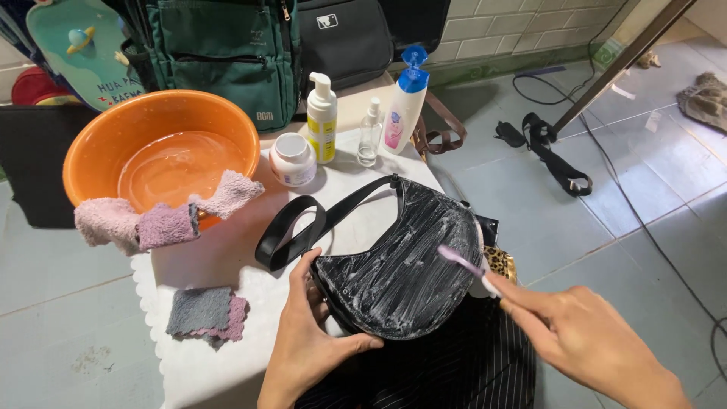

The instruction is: Cleaning a black leather bag using a toothbrush and cleaning solution.

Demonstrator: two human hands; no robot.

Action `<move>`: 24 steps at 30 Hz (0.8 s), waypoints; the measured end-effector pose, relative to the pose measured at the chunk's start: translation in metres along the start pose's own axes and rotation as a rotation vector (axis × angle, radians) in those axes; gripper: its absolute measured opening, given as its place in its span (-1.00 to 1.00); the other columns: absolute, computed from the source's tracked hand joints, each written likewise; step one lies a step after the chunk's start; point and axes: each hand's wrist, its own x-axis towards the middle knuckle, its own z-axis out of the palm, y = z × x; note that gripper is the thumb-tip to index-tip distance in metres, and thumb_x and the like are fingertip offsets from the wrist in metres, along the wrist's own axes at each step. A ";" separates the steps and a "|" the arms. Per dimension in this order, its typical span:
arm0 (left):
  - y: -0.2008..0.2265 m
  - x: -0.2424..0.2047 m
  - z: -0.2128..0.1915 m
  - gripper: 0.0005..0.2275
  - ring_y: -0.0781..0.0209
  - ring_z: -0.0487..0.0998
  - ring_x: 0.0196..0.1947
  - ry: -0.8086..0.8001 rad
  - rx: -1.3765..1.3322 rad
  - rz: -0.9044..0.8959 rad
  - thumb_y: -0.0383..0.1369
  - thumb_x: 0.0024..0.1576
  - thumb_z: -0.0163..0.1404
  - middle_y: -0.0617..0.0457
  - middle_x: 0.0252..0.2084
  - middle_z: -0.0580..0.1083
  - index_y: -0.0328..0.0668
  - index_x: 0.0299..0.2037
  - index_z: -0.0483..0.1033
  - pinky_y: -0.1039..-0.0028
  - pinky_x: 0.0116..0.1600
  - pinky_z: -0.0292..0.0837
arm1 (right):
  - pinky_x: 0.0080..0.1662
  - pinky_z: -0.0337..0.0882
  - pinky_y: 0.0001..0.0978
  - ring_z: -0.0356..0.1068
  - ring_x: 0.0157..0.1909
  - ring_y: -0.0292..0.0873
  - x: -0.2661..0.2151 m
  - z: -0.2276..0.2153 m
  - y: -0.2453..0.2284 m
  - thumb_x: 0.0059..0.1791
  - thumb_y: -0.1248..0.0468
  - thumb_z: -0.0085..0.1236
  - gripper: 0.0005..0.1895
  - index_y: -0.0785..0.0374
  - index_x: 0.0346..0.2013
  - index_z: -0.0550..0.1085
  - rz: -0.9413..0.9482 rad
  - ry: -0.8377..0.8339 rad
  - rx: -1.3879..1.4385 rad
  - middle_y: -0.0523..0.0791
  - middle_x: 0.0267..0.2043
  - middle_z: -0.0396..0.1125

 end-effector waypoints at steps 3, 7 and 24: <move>-0.003 0.000 0.000 0.20 0.07 0.72 0.02 -0.024 -0.105 0.009 -0.56 -0.55 0.49 -0.14 0.13 0.57 -0.09 0.41 0.03 0.34 0.13 0.67 | -0.57 0.34 -0.49 0.51 -0.73 -0.37 0.005 0.018 0.020 -0.05 0.01 0.04 -0.48 -0.58 0.18 0.55 -0.145 -0.227 0.266 -0.31 -0.74 0.69; -0.006 0.001 0.001 0.20 0.05 0.71 0.04 -0.033 -0.133 -0.022 -0.59 -0.54 0.48 -0.16 0.16 0.55 -0.08 0.42 0.01 0.31 0.13 0.67 | -0.50 0.37 -0.42 0.46 -0.56 -0.37 0.020 0.018 0.025 -0.08 0.08 0.12 -0.65 -0.19 -0.09 0.74 -0.401 0.070 0.358 -0.40 -0.37 0.62; -0.002 -0.002 0.001 0.18 0.09 0.75 -0.06 -0.011 -0.116 -0.016 -0.58 -0.54 0.49 -0.13 0.06 0.61 -0.04 0.41 0.06 0.36 0.06 0.70 | -0.49 0.17 -0.45 0.21 -0.60 -0.35 0.092 0.003 -0.001 -0.04 0.13 0.17 -0.78 -0.01 -0.18 0.69 -0.419 0.365 0.258 -0.34 -0.33 0.47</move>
